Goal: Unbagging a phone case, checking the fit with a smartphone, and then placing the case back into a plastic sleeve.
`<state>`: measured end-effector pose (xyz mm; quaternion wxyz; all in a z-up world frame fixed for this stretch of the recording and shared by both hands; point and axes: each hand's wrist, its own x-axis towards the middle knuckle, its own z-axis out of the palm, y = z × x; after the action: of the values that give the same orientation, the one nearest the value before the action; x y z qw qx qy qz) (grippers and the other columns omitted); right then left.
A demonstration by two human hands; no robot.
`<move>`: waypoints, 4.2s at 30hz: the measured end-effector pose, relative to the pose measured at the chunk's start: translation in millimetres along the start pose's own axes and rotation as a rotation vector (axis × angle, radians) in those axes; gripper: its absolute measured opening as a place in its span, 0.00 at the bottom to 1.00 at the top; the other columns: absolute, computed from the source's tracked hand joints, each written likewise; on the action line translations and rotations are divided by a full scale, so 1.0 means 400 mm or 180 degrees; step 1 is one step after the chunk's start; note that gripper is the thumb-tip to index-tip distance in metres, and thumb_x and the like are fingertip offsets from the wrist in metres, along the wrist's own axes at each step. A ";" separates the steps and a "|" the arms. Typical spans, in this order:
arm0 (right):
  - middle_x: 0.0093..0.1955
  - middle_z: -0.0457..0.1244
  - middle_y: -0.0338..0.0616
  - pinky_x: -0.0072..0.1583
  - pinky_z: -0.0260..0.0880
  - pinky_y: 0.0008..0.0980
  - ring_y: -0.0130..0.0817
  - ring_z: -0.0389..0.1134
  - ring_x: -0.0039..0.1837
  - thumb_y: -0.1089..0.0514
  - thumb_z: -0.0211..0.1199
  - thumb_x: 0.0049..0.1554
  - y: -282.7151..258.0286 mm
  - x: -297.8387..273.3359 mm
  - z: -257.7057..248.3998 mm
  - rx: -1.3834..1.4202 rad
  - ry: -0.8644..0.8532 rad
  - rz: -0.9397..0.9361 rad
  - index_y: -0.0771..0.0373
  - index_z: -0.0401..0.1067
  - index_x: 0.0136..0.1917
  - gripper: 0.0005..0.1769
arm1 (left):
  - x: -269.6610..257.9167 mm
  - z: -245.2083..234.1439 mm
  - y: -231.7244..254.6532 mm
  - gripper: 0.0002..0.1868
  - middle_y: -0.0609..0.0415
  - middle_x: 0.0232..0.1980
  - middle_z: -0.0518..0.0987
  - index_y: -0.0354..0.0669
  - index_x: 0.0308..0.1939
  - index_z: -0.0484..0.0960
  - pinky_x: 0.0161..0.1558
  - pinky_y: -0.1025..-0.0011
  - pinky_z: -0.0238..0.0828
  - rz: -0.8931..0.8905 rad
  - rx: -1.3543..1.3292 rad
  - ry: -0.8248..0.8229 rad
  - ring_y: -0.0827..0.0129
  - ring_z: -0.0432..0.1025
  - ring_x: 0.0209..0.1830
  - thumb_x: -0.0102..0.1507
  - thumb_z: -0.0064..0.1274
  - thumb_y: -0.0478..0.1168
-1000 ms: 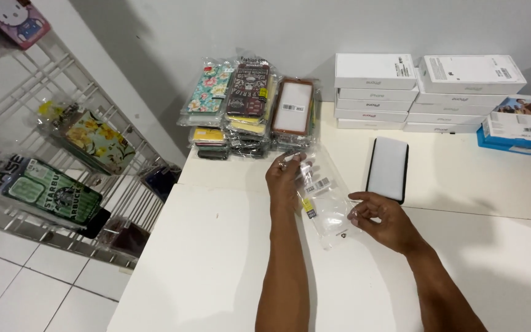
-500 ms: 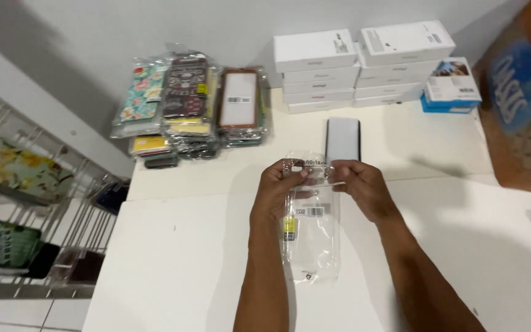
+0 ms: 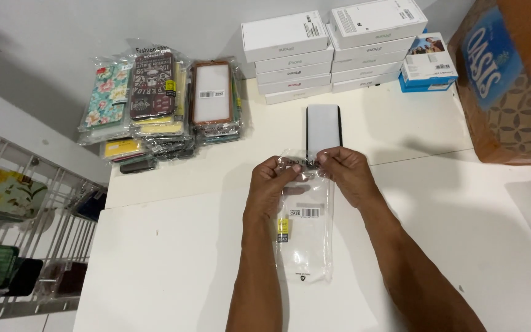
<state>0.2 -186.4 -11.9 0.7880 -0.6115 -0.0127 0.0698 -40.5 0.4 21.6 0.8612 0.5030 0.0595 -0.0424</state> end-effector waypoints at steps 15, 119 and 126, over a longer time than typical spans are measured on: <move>0.38 0.67 0.44 0.45 0.70 0.23 0.26 0.67 0.39 0.57 0.56 0.68 -0.027 -0.005 0.010 -0.0383 0.0303 -0.0161 0.67 0.76 0.49 0.13 | 0.009 0.014 -0.012 0.06 0.47 0.30 0.80 0.34 0.36 0.83 0.35 0.55 0.85 0.0158 -0.0016 0.0216 0.59 0.81 0.32 0.61 0.64 0.34; 0.35 0.64 0.45 0.44 0.74 0.28 0.28 0.67 0.38 0.51 0.57 0.69 -0.028 -0.022 0.037 -0.0641 0.0601 -0.0262 0.63 0.72 0.43 0.16 | 0.002 -0.003 0.004 0.28 0.40 0.42 0.82 0.34 0.58 0.75 0.39 0.56 0.84 -0.0092 -0.0113 0.0093 0.51 0.81 0.37 0.62 0.63 0.50; 0.34 0.65 0.44 0.42 0.72 0.26 0.27 0.67 0.37 0.48 0.58 0.69 -0.031 -0.017 0.032 -0.0689 0.0984 -0.0391 0.59 0.70 0.40 0.19 | -0.002 -0.036 -0.013 0.44 0.43 0.41 0.84 0.29 0.72 0.62 0.30 0.74 0.79 -0.0227 0.0742 -0.0912 0.70 0.75 0.31 0.56 0.68 0.32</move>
<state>-6.5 -178.1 3.8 0.7130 -0.6942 0.0638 -0.0749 -43.1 10.6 10.3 0.7947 0.5857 -0.0513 -0.1508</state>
